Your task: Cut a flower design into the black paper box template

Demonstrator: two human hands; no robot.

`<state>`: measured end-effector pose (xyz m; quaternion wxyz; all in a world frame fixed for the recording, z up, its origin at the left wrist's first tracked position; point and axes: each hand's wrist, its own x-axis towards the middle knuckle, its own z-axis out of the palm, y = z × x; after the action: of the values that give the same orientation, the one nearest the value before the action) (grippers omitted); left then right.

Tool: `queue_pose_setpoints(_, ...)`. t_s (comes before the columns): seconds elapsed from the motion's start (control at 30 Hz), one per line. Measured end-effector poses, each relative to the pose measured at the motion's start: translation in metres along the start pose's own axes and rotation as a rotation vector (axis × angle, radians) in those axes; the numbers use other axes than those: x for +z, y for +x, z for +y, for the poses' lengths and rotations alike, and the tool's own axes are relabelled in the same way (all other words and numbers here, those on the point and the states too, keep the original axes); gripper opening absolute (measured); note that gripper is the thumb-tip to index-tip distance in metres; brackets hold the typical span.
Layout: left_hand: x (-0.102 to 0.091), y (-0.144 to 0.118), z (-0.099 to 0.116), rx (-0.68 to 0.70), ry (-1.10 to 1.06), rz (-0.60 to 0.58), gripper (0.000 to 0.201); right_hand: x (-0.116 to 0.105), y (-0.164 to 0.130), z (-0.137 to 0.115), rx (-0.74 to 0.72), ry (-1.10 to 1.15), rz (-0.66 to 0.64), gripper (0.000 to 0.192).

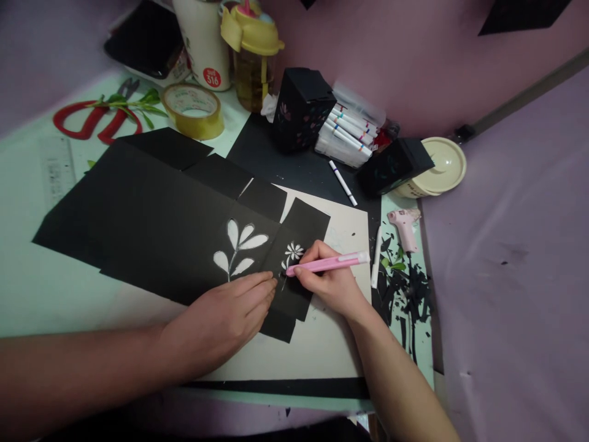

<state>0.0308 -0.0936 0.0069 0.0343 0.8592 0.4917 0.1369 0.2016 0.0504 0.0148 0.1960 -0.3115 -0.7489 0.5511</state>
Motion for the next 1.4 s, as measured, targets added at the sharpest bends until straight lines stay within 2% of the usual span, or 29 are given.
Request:
queue_pose_setpoints(0.5, -0.002, 0.0, 0.001, 0.007, -0.006, -0.038, 0.031, 0.002, 0.0, -0.004, 0.039, -0.048, -0.035, 0.017)
queue_pose_setpoints(0.8, -0.002, 0.002, 0.0, -0.007, -0.002, -0.026, 0.028, 0.008, 0.002, -0.004, 0.034, -0.04, 0.066, 0.022)
queue_pose_setpoints(1.0, 0.005, -0.001, -0.001, -0.013, 0.001, 0.05, 0.024, 0.01, -0.002, 0.003, -0.045, 0.102, 0.255, 0.037)
queue_pose_setpoints(1.07, 0.006, -0.001, -0.002, -0.022, -0.008, 0.062, 0.022, 0.01, -0.004, 0.003, -0.059, 0.074, 0.312, 0.032)
queue_pose_setpoints(1.13, 0.005, 0.0, -0.003, -0.035, -0.024, 0.068, 0.02, 0.01, -0.006, 0.002, -0.061, 0.008, 0.313, 0.018)
queue_pose_setpoints(1.27, 0.002, 0.001, -0.003, -0.056, -0.06, 0.071, 0.021, 0.007, -0.009, -0.002, -0.056, -0.064, 0.184, 0.005)
queue_pose_setpoints(1.4, -0.001, 0.002, -0.003, -0.061, -0.033, 0.073, 0.024, 0.005, -0.01, -0.004, -0.059, -0.141, 0.155, 0.003)
